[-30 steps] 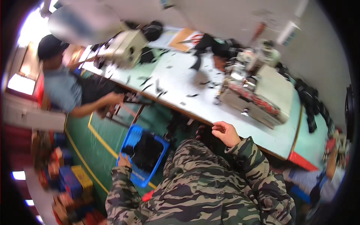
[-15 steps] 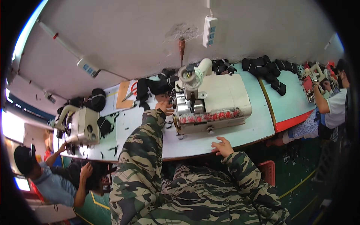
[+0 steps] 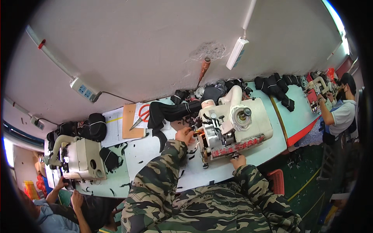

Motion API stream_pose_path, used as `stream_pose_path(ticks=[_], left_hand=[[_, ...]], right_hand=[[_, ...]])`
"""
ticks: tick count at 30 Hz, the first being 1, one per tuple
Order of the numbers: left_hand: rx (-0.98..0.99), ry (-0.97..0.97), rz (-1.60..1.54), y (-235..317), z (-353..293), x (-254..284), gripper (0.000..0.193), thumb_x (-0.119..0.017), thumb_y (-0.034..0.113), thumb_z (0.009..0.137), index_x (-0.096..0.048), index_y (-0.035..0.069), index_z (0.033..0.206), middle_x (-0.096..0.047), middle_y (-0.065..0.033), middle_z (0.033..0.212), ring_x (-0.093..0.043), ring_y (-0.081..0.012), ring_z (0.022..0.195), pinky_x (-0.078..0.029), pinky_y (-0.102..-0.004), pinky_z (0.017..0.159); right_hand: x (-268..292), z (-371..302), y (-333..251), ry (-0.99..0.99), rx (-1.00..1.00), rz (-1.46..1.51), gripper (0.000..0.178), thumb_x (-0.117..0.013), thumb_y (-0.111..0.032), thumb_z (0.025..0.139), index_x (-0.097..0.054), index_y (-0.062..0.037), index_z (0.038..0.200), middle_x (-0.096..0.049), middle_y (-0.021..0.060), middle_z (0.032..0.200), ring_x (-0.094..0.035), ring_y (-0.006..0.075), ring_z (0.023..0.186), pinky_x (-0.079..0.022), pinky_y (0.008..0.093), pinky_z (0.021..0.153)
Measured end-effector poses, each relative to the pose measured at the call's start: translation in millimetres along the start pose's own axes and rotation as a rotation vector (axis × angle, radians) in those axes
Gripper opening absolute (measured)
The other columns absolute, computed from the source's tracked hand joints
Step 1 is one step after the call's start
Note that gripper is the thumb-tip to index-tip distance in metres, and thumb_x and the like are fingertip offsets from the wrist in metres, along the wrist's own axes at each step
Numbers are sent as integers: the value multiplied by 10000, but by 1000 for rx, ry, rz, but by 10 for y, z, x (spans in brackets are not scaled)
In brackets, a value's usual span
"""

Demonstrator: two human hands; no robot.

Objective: The person skives the edges of leather pieces by feeding them through an edge skiving machine and sorts the pieces by hand.

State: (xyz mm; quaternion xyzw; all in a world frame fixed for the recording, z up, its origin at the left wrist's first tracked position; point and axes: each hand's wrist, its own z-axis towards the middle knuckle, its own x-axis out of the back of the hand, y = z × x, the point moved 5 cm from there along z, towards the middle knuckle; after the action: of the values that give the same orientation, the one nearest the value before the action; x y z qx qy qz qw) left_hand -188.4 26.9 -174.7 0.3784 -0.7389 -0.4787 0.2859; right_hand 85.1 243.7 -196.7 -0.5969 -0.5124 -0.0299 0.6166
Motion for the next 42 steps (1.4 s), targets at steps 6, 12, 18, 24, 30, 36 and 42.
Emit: stream_pose_path(ticks=[6, 12, 18, 24, 30, 36, 42], left_hand=[[-662, 259, 786, 949, 410, 506, 460, -653, 207, 722, -501, 32, 1120, -603, -180, 839, -605, -333, 756, -491, -404, 676], [-365, -122, 1379, 903, 1022, 332, 524, -692, 354, 688, -512, 51, 1076, -589, -152, 1042, -563, -314, 1001, -442, -411, 841], [-353, 82, 938, 1156, 1215, 710, 520, -708, 335, 662, -553, 14, 1041, -624, -227, 897, -594, -393, 864, -463, -447, 776], [-521, -79, 64, 2415, 758, 1266, 292, -714, 115, 720, -607, -26, 953, -642, -65, 841, -602, -154, 738, -481, -284, 676], [-501, -179, -455, 2764, -449, 1557, 517, -566, 257, 751, -468, -101, 1110, -584, -195, 960, -617, -245, 810, -514, -340, 718], [66, -729, 341, 695, -1173, 735, 667, -675, 378, 737, -443, -20, 1220, -591, -156, 1009, -576, -212, 927, -447, -298, 833], [-171, -162, 557, -304, -984, 463, 416, -679, 377, 725, -572, 8, 885, -579, -115, 619, -585, -300, 575, -454, -397, 550]], right_hand=[[0, -35, -124, -76, -36, -174, 257, -710, -176, 612, -634, 2, 782, -626, 208, 721, -606, 390, 744, -481, 412, 666], [-27, -55, -17, -62, -89, -122, 302, -697, -199, 611, -641, -17, 845, -644, 183, 782, -622, 351, 791, -479, 379, 707], [-20, -41, -64, -96, -76, -37, 284, -676, -151, 629, -636, -16, 875, -649, 174, 816, -625, 325, 826, -470, 365, 733], [-73, 28, 204, -117, -45, 84, 291, -677, -123, 615, -622, 22, 861, -647, 176, 792, -630, 299, 786, -464, 350, 719], [-58, -23, -6, -170, -182, 184, 217, -658, -87, 624, -621, 20, 809, -597, 99, 643, -561, 196, 584, -446, 335, 573], [-103, -14, 80, -247, -258, 253, 159, -651, -64, 646, -604, 24, 770, -531, 60, 544, -479, 147, 435, -380, 313, 420], [-58, -48, -142, -319, -375, 354, 104, -625, -22, 683, -525, 2, 702, -465, 50, 482, -432, 144, 355, -308, 295, 329]])
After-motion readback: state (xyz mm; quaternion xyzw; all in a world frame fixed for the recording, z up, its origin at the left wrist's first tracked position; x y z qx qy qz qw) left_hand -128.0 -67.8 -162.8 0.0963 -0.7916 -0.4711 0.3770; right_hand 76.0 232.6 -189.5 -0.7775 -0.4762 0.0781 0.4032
